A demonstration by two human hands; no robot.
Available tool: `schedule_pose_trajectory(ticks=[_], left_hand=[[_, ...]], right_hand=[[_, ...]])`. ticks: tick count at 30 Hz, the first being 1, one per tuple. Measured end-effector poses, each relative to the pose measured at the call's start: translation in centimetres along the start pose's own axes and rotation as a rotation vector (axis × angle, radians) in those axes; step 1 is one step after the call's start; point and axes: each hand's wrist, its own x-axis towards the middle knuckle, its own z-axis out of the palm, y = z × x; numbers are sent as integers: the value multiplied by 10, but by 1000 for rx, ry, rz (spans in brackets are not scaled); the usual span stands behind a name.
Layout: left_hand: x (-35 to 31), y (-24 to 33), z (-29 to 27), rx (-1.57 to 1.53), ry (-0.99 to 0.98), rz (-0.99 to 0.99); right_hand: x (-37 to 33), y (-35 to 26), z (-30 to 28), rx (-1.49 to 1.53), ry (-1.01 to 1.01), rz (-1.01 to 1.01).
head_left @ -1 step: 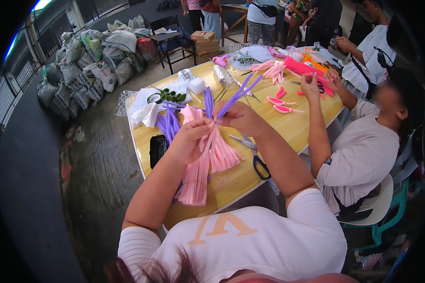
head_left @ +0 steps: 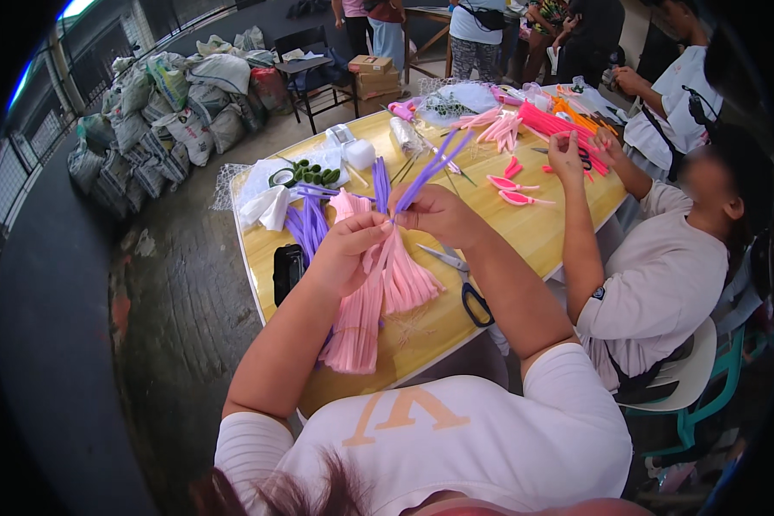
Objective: The person is assembling decorative items by tying bundles of pink and purple paper strips together using wire.
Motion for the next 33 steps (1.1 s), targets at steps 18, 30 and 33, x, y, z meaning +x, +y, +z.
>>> schedule_pose_trajectory(ticks=[18, 30, 33], left_hand=[[-2, 1, 4, 1137, 338, 486], [3, 3, -6, -191, -88, -110], [5, -4, -15, -172, -132, -125]], right_hand=[[0, 4, 6, 450, 157, 346], [2, 9, -1, 220, -147, 73], [4, 6, 6, 239, -229, 5]])
